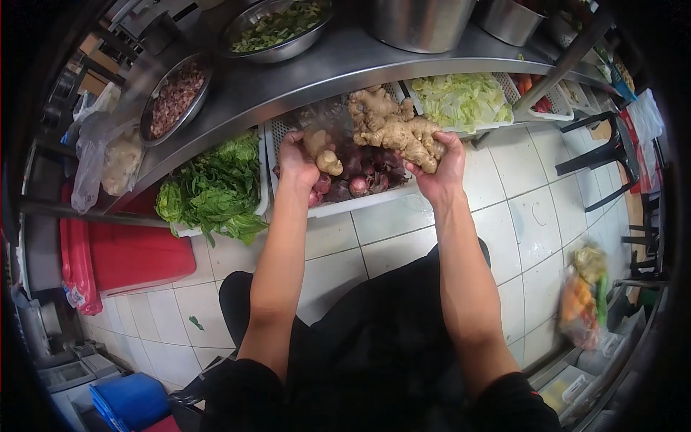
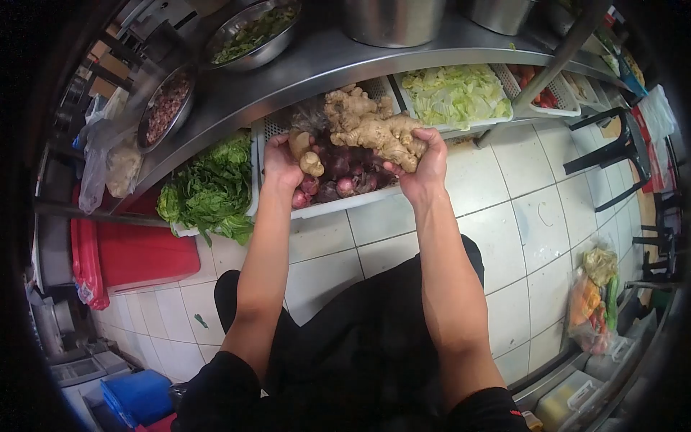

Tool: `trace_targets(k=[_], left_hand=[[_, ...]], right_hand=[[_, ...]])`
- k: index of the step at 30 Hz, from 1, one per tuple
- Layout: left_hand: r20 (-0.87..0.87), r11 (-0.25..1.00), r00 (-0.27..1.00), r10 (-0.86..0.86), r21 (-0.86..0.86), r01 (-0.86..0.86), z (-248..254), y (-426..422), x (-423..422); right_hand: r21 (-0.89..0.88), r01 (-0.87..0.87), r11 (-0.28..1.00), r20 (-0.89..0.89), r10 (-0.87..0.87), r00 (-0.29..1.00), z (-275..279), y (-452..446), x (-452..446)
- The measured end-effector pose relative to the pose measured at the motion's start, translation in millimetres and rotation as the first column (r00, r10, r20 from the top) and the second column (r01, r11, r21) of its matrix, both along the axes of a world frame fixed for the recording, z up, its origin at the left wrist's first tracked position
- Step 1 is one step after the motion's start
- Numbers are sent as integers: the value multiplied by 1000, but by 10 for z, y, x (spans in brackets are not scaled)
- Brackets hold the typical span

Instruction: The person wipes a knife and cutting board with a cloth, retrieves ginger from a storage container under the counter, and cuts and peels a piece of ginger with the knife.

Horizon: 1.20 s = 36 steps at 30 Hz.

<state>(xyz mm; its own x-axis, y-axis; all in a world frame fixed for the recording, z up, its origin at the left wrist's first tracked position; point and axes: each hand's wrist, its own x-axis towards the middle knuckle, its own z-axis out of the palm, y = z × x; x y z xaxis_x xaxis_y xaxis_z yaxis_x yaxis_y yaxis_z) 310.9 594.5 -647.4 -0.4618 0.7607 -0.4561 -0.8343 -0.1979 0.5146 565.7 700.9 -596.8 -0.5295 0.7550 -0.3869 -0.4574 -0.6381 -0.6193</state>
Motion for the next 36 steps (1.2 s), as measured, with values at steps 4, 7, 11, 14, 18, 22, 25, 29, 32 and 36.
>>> trace_targets(k=[4,7,11,14,18,22,25,29,32,36], left_hand=[[3,999,999,-45,-12,45,149,-147,106],[-5,998,998,-68,-15,68,159,-276,194],[-286,991,951,-114,-95,91,236,-341,361],[-457,989,879,-136,-121,91,348,-280,419],[-336,993,941,-26,-117,-14,347,-247,398],[-279,977,941,-193,-143,158,308,-434,524],[-211,901,879,-428,-178,397,117,-612,970],[14,844,870,-493,-236,482,-96,-639,1633],[18,902,948,-319,-300,309,-326,-537,1668],[-42,925,970,-241,-312,217,-246,-377,1567]], right_hand=[[71,7,997,72,-12,997,38,14,3],[107,-22,994,70,15,997,33,7,-8],[158,-43,987,99,27,995,26,-4,-25],[164,-65,984,119,45,992,-35,23,-21],[121,-23,992,174,2,985,37,-21,-60],[95,29,995,298,-56,953,0,13,-101],[111,66,992,356,-102,929,-34,35,-124],[124,157,980,318,-189,929,34,36,-128],[130,205,970,332,-238,913,106,42,-88],[130,206,970,315,-237,919,64,55,-27]])
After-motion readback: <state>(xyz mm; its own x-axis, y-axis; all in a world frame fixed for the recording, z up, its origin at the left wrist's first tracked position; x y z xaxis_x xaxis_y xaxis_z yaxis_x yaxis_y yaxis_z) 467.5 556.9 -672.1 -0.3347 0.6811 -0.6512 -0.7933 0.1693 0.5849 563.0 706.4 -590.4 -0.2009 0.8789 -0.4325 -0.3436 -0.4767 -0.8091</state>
